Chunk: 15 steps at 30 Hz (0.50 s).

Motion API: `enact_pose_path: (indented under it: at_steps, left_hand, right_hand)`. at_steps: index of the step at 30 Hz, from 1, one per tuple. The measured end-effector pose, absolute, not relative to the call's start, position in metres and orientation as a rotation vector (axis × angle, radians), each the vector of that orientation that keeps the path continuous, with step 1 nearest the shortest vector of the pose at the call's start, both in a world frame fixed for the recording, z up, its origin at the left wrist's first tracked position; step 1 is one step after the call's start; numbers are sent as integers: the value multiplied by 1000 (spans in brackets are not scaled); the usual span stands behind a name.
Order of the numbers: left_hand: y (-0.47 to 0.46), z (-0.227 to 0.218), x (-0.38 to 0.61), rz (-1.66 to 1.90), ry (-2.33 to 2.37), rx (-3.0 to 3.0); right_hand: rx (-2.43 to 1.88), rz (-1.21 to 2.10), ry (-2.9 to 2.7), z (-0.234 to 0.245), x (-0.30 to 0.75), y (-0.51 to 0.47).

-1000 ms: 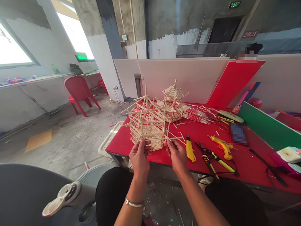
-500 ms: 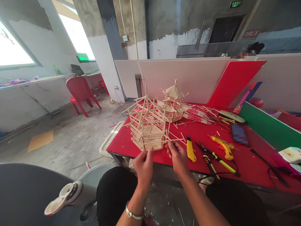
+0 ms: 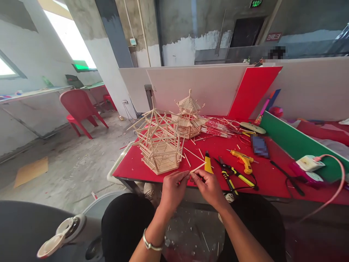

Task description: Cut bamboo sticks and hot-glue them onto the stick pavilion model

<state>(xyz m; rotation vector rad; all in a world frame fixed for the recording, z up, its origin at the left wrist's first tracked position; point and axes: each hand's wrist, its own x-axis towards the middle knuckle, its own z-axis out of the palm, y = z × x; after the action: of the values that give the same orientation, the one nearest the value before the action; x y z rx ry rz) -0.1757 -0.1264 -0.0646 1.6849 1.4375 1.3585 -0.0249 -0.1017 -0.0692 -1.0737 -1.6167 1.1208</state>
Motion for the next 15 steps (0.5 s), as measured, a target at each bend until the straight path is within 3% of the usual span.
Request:
enact_pose_path:
  at_steps: [10, 12, 15]
  left_hand:
    - [-127, -66, -152, 1325, 1422, 1602]
    - [-125, -69, -149, 1347, 1462, 1566]
    - [-120, -73, -148, 1388, 1523, 1467]
  right_hand:
    - [-1138, 1203, -1544, -74, -4, -110]
    - [-1241, 1031, -1645, -77, 3, -106]
    - [-1541, 477, -1797, -82, 22, -95]
